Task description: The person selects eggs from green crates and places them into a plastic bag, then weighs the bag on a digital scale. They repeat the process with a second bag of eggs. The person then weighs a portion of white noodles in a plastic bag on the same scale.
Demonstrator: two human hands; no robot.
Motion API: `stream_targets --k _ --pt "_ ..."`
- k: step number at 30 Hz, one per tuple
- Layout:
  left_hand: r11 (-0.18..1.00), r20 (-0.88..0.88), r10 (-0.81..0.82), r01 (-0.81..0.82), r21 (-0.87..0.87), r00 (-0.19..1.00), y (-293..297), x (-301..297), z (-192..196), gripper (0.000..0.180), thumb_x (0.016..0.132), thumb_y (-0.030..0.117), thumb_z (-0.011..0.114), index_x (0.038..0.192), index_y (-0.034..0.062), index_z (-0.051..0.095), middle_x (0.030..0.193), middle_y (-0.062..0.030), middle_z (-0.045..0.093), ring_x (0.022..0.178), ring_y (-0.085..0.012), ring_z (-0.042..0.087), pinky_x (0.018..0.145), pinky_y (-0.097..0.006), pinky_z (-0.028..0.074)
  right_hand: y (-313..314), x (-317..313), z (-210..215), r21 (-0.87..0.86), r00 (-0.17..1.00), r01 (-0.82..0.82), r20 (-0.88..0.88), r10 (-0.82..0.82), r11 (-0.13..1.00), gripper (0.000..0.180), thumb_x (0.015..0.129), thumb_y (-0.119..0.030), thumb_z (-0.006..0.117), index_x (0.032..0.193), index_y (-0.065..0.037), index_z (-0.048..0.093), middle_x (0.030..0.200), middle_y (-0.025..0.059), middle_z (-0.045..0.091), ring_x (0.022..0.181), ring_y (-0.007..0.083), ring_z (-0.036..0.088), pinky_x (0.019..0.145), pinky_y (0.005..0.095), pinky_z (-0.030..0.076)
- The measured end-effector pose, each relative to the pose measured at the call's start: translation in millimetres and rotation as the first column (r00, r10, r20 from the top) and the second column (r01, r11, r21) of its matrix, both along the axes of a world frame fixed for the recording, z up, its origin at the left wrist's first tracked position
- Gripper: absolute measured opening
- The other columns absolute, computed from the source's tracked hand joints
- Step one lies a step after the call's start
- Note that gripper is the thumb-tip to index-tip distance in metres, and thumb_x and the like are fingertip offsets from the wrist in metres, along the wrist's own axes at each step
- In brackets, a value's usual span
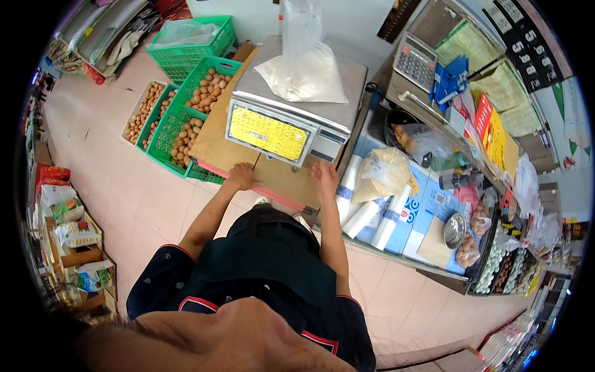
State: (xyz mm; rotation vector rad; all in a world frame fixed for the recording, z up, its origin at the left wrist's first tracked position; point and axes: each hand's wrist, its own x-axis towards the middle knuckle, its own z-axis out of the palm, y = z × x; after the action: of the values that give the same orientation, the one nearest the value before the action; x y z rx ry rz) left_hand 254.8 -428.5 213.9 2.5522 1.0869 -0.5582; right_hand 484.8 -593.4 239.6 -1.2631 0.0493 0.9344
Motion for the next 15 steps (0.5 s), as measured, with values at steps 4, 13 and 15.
stream_targets --k 4,13,15 --pt "1.000 -0.023 -0.007 0.007 0.017 1.000 3 -1 5 0.084 0.067 0.064 0.066 0.110 -0.0066 0.053 0.109 -0.0218 0.059 0.105 -0.0353 0.057 0.085 -0.043 0.049 22 13 1 0.055 0.992 0.080 -0.101 -0.074 0.995 0.021 0.087 -0.020 0.063 0.099 -0.004 0.060 0.092 0.0060 0.065 0.081 0.0135 0.062 0.068 0.0260 0.051" --pt "0.998 -0.011 -0.068 0.068 0.003 0.998 5 -1 7 0.082 0.069 0.064 0.065 0.111 -0.0058 0.053 0.108 -0.0224 0.060 0.101 -0.0358 0.058 0.086 -0.042 0.049 91 30 3 -0.102 0.907 0.417 -0.020 -0.421 0.903 0.013 0.081 -0.015 0.061 0.081 -0.003 0.058 0.077 0.0065 0.063 0.063 0.0129 0.059 0.048 0.0212 0.043" --pt "0.996 -0.001 -0.087 0.087 -0.001 0.996 7 -2 7 0.080 0.070 0.063 0.065 0.110 -0.0056 0.053 0.107 -0.0235 0.059 0.101 -0.0367 0.058 0.085 -0.043 0.049 97 25 9 -0.148 0.895 0.444 0.034 -0.444 0.884 0.012 0.081 -0.014 0.059 0.078 -0.002 0.057 0.072 0.0061 0.060 0.057 0.0117 0.056 0.043 0.0205 0.038"
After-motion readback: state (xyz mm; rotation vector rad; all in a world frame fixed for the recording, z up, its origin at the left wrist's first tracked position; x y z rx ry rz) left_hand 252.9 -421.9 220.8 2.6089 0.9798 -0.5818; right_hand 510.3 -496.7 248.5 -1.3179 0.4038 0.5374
